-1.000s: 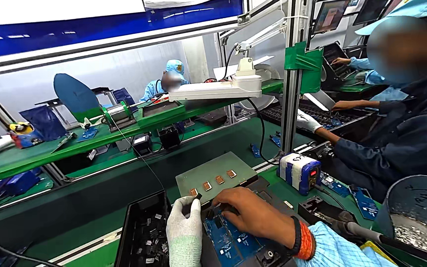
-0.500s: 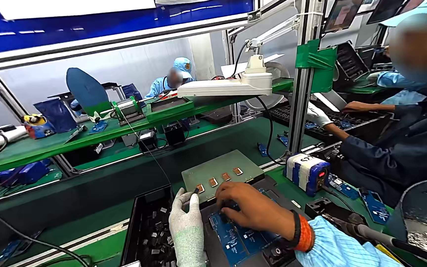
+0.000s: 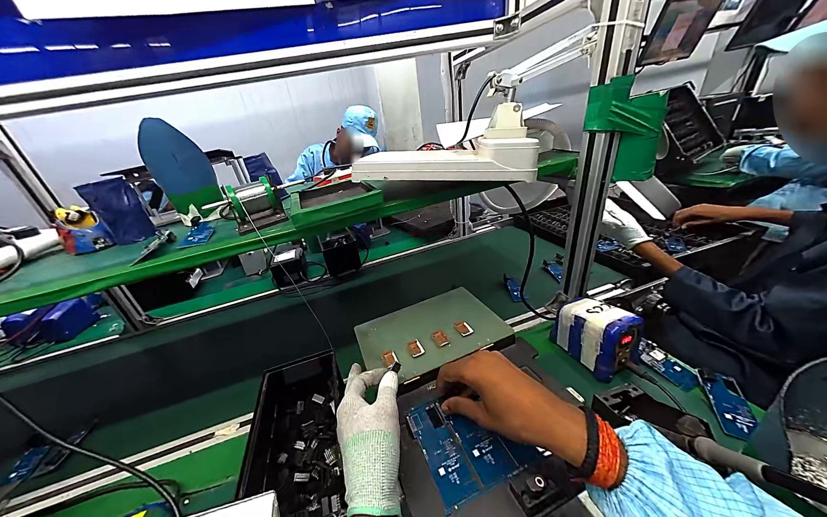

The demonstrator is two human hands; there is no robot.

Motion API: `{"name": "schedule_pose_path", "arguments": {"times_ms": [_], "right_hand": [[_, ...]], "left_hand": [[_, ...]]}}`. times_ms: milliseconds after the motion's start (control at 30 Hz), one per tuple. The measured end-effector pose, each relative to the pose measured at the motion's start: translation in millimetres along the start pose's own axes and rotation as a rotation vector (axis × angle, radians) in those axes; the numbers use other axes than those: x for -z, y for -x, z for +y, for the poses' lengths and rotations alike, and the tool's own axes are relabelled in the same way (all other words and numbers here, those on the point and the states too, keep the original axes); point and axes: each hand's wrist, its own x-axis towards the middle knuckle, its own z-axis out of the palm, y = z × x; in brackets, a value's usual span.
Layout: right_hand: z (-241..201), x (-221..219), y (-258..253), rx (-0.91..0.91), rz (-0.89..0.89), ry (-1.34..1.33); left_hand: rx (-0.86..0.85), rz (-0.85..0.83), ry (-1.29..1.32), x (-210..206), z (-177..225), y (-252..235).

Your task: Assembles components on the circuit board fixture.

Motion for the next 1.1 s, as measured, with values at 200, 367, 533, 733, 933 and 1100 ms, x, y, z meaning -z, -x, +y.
{"name": "schedule_pose_path", "arguments": {"times_ms": [200, 367, 533, 733, 933, 1100], "right_hand": [[-0.9, -4.5, 1.0, 0.016, 0.031, 0.015], [2.9, -6.2, 1.7, -0.002, 0.051, 0.001], [5.2, -6.2, 3.7, 0.016, 0.043, -0.015], [-1.6, -8.8, 2.7, -0.027, 0.048, 0.037], [0.2, -7.8, 3.2, -0.024, 0.05, 0.027], [1.8, -10.3, 3.6, -0.053, 0.074, 0.017]], "left_hand": [[-0.001, 0.001, 0.01, 0.4, -0.7, 0.5], [0.009, -0.008, 0.008, 1.2, 1.0, -0.1], [0.009, -0.016, -0.007, 0.6, 0.5, 0.1], [0.008, -0.019, -0.001, 1.2, 1.1, -0.2], [-0.002, -0.021, 0.016, 2.5, 3.1, 0.8], [-0.006, -0.022, 0.02, 2.4, 3.0, 0.8]]}}
